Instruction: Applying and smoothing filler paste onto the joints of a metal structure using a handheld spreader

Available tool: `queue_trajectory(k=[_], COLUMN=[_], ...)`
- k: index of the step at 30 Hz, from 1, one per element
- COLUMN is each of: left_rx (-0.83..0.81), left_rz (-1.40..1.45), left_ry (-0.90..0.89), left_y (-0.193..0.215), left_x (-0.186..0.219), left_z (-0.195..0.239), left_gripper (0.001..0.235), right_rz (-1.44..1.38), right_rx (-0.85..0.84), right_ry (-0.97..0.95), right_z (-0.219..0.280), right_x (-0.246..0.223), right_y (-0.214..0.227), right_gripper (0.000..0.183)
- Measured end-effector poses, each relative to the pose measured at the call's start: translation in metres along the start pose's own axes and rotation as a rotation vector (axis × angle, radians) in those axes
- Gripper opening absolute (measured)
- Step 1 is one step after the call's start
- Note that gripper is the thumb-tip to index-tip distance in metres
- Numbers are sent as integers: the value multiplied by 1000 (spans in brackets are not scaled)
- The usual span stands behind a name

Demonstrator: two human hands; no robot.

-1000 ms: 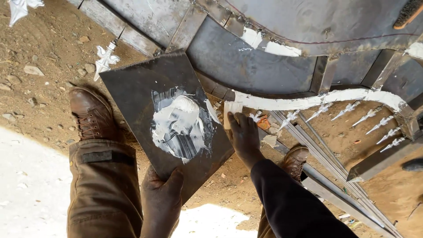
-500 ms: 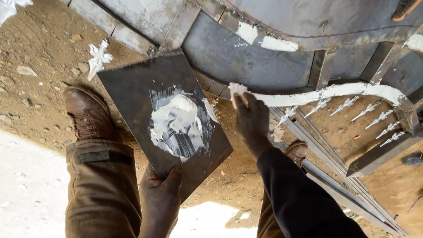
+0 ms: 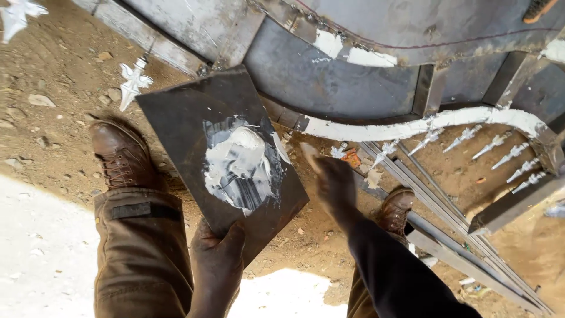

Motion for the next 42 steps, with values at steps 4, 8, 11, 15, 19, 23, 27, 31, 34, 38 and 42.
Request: queue_trajectory(k=[4, 8, 11, 15, 19, 23, 27, 31, 34, 38, 42], left_rx=[-52, -127, -211, -348, -341, -304, -388, -350, -305, -295, -552], left_rz=[-76, -327, -317, -171, -452, -433, -162, -310, -403, -387, -116], left_ry=[-32, -113, -91, -82, -240, -231, -193, -230, -213, -107, -140], left_y=[-1, -2, -8, -9, 2, 5, 6, 7, 8, 5, 16], left_x=[-4, -8, -5, -7, -7, -14, -31, -34, -33, -22, -42], left_z=[-4, -5, 0, -2, -5, -6, -15, -18, -17, -12, -23], left_gripper=[7, 7, 5, 15, 26, 28, 13, 12, 10, 2, 15], right_rz=[-523, -752, -476, -395, -353, -394, -471, -513, -428, -352, -403], right_rx=[-41, -202, -101, -48, -156, -227, -246, -342, -564, -436, -472], right_ry=[-551, -457, -114, 120, 229, 222, 245, 142, -215, -112, -71], right_z=[-14, -53, -84, -95, -89, -78, -64, -51, -65, -73, -65], right_x=[13, -10, -18, -17, -18, -15, -16, -6, 7, 54, 69], right_y=[72, 129, 135, 132, 124, 114, 114, 112, 128, 112, 82], right_gripper=[20, 22, 15, 39, 37, 44, 30, 27, 28, 20, 15])
Point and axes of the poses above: each hand's wrist, its own z-axis away from the middle knuckle, its own y-axis out of the back of the hand, x = y × z, the point moved 3 cm from there along -z, towards the middle knuckle, and after that the axes turned 7 degrees about z, right-handed, at the moved point
